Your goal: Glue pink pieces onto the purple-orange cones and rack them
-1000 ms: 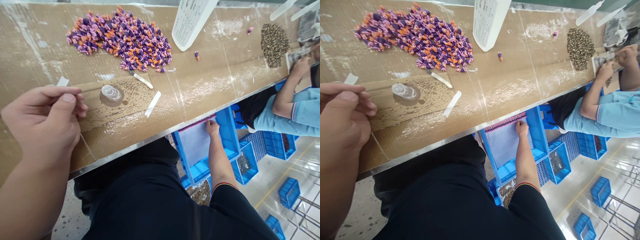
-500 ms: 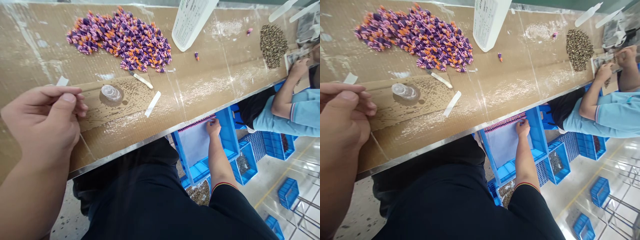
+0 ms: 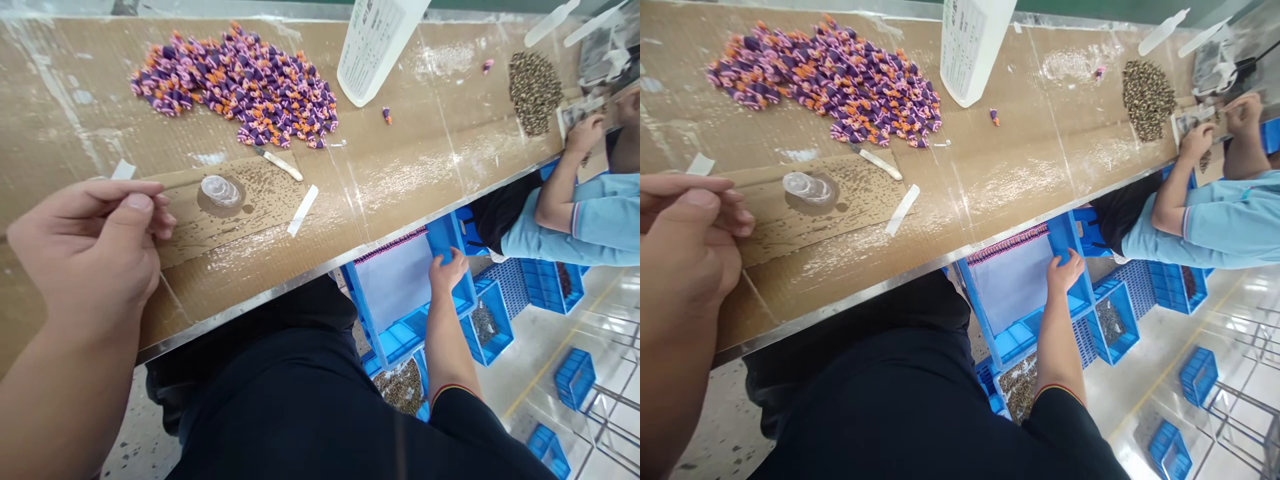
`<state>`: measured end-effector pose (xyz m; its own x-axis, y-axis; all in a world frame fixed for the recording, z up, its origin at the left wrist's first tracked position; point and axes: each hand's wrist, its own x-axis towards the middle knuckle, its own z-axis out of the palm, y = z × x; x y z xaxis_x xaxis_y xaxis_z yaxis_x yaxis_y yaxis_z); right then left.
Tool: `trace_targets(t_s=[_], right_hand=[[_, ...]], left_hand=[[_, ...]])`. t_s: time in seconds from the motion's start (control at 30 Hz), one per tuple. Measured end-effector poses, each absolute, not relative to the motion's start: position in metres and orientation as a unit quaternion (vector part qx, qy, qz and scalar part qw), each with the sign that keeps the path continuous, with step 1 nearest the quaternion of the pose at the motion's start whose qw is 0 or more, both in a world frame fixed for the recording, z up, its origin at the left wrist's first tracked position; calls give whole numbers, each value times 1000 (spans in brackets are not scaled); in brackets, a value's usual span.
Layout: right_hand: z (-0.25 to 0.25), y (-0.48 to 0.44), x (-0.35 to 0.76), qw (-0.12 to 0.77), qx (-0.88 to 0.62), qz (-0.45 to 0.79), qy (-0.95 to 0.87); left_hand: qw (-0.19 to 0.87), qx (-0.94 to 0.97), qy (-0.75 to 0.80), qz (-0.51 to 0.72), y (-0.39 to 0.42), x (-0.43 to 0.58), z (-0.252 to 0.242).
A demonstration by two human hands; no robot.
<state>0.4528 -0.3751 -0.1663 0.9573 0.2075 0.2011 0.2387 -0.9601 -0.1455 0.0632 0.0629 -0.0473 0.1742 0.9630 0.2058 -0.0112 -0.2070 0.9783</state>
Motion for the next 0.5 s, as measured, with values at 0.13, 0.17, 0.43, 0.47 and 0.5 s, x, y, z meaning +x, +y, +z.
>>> trace_targets(t_s=[0.13,0.17,0.43,0.47,0.5], right_hand=[[-135,-417,430,55,-989,-119,-70],[-132,-425,422,49,-990,-117,-62],[-182,-400,372,22,-981,84,-173],[-188,-392,370,-8,-969,144,-199],[-192,-386,369,-32,-956,196,-215]], left_hand=[[488,578,414,507,61,67,-42],[489,572,416,510,60,68,-40],[227,809,256,477,57,58,-49],[185,829,214,482,58,58,-51],[159,840,187,484,59,59,-52]])
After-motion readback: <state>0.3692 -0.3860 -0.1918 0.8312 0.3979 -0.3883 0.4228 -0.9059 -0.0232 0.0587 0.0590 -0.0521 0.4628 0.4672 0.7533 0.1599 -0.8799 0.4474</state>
